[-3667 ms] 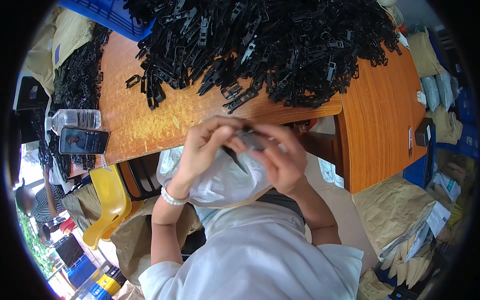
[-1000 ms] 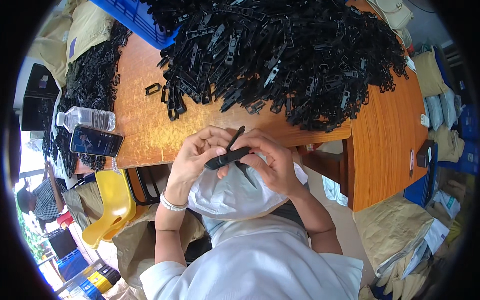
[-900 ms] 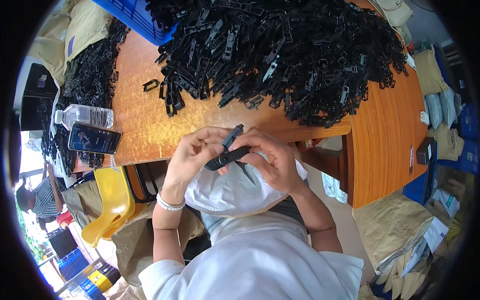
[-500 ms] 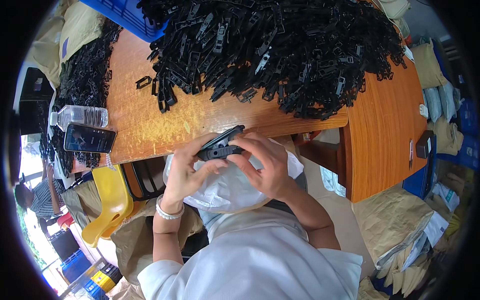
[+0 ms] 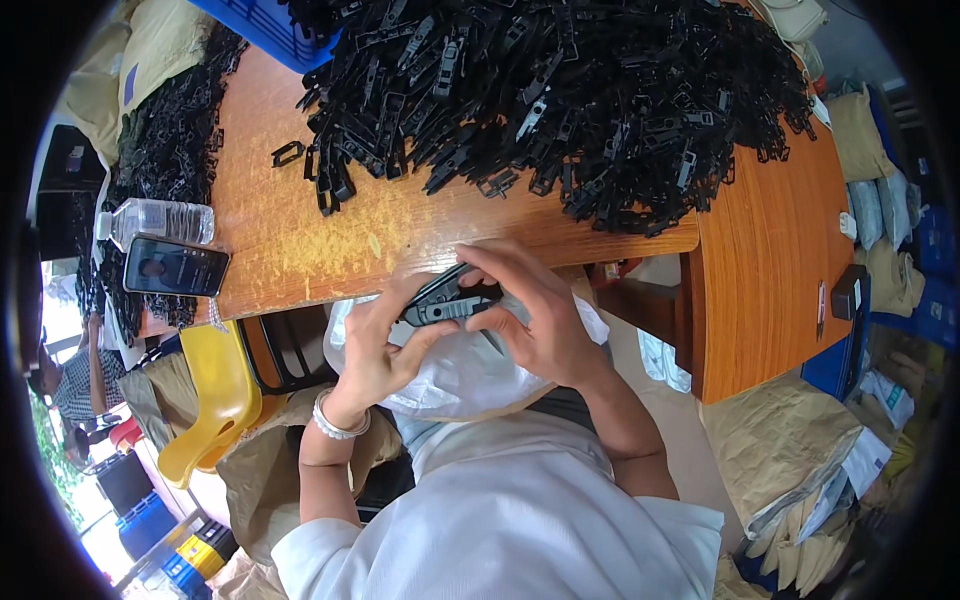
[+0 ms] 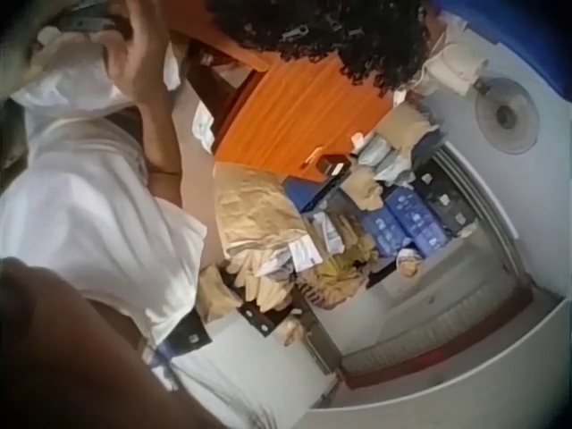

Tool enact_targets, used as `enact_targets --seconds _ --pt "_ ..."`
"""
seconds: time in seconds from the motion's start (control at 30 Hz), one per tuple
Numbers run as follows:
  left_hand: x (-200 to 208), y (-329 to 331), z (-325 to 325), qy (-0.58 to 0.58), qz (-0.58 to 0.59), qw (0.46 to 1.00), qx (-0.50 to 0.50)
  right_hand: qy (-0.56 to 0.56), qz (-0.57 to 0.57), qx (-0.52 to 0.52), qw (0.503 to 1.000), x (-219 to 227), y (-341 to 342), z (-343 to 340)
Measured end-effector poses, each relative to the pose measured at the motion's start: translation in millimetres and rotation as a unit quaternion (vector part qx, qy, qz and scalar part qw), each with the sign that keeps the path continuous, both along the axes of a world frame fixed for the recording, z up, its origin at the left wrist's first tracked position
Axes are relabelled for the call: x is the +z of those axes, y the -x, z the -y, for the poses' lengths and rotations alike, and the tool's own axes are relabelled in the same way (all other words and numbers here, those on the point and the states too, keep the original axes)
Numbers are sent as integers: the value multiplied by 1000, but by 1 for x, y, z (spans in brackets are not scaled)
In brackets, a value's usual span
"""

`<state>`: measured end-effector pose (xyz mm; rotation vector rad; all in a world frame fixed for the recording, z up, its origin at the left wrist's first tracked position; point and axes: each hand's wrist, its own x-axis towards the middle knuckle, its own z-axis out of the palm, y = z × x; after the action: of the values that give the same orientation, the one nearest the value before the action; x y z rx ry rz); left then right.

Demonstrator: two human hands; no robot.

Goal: Assembling small black plastic components by hand at a workbench.

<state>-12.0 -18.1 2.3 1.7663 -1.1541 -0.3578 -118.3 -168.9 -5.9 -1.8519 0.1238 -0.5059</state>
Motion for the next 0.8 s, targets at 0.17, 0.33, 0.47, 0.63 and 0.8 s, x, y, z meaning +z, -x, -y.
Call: enact_targets --seconds 0.17,0.33,0.47,0.63,0.8 --pt "-7 3 2 23 6 1000 1 72 -10 -40 997 -8 -1 0" --pt "-12 -5 -5 -12 -114 993 -24 -45 -31 -2 999 -2 0 1" --pt "-15 -33 -3 17 -75 991 -107 16 -72 -18 997 -13 9 -1" --pt "-41 -120 -10 17 118 950 288 27 -72 29 997 -18 12 -2" --pt "-35 -163 -4 -69 146 941 297 30 -67 -21 997 -23 12 6"
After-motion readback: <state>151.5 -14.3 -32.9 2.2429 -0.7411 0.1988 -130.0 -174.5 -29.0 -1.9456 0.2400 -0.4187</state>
